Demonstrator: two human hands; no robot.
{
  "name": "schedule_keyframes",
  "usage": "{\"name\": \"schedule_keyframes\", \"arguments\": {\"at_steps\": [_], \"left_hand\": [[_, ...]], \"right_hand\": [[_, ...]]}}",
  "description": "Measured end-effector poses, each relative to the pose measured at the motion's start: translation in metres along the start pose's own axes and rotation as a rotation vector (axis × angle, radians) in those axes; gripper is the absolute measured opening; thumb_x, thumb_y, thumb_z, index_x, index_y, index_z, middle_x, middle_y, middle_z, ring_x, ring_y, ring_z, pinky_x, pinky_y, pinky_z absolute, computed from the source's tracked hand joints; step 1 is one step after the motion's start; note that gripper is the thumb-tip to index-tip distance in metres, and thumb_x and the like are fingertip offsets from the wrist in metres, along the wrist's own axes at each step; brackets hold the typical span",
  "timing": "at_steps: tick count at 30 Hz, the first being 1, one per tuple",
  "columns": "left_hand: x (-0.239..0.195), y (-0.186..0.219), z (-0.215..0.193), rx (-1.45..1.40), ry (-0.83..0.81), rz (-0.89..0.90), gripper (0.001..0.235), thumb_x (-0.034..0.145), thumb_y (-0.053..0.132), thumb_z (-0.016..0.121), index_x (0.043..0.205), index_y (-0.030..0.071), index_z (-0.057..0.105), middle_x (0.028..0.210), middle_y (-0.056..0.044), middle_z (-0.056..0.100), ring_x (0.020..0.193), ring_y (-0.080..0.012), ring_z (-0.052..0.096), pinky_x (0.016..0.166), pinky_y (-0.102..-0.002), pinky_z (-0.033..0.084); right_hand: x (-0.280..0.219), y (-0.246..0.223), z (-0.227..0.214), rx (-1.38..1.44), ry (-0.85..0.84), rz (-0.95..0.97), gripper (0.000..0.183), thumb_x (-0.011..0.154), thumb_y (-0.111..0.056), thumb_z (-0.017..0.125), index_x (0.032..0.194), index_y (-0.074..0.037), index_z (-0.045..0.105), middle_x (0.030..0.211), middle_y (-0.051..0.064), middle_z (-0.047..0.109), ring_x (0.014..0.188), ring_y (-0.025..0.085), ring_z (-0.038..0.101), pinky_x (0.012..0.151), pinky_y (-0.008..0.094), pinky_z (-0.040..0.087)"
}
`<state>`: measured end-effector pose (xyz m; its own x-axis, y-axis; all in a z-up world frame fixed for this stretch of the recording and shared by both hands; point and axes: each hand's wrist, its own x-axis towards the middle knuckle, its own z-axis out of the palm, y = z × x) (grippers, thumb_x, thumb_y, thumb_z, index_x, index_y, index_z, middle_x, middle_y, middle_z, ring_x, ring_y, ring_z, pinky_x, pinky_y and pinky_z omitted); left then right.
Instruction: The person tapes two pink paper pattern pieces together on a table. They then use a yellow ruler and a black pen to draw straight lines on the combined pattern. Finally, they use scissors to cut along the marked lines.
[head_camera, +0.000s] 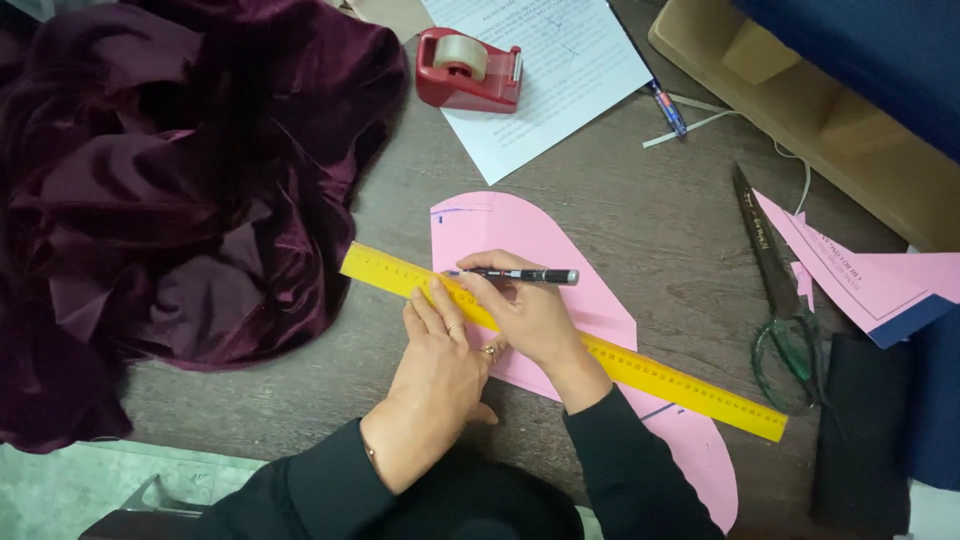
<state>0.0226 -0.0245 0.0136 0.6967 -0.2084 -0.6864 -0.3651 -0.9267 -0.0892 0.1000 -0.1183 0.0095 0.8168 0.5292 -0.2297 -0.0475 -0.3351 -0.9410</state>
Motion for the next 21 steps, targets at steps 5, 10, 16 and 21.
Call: {"name": "schedule_keyframes", "arguments": {"at_steps": [5, 10, 16, 21], "left_hand": [[0.002, 0.004, 0.005, 0.017, 0.059, -0.022, 0.105, 0.063, 0.092, 0.058, 0.148, 0.037, 0.026, 0.138, -0.055, 0.024, 0.123, -0.0678, 0.039, 0.099, -0.066, 0.036], [0.004, 0.004, 0.006, -0.008, 0.027, -0.034, 0.098, 0.064, 0.091, 0.055, 0.145, 0.044, 0.027, 0.139, -0.055, 0.022, 0.124, -0.0676, 0.037, 0.100, -0.067, 0.032], [-0.002, 0.000, -0.006, 0.014, 0.028, 0.008, 0.103, 0.071, 0.089, 0.050, 0.151, 0.045, 0.004, 0.135, -0.056, 0.026, 0.121, -0.0676, 0.040, 0.098, -0.066, 0.035], [-0.002, -0.001, -0.004, 0.016, 0.065, 0.005, 0.106, 0.065, 0.091, 0.056, 0.150, 0.046, 0.011, 0.133, -0.058, 0.028, 0.119, -0.0666, 0.043, 0.096, -0.065, 0.037]], "right_hand": [[0.004, 0.001, 0.001, -0.077, -0.024, -0.126, 0.022, 0.093, -0.021, 0.056, 0.104, -0.004, 0.066, 0.104, 0.009, 0.069, 0.096, 0.018, 0.068, 0.079, 0.025, 0.057], [0.008, 0.008, 0.000, -0.107, -0.029, -0.220, 0.018, 0.093, -0.017, 0.056, 0.100, -0.005, 0.067, 0.099, 0.008, 0.069, 0.091, 0.017, 0.066, 0.078, 0.026, 0.054], [-0.012, 0.001, -0.028, -0.254, -0.049, -0.137, 0.018, 0.093, -0.018, 0.055, 0.098, -0.005, 0.067, 0.098, 0.009, 0.068, 0.093, 0.020, 0.065, 0.084, 0.030, 0.050], [-0.053, 0.013, -0.074, -0.393, -0.015, 0.016, 0.021, 0.092, -0.025, 0.056, 0.095, -0.009, 0.069, 0.096, 0.004, 0.069, 0.091, 0.016, 0.066, 0.085, 0.028, 0.048]]}}
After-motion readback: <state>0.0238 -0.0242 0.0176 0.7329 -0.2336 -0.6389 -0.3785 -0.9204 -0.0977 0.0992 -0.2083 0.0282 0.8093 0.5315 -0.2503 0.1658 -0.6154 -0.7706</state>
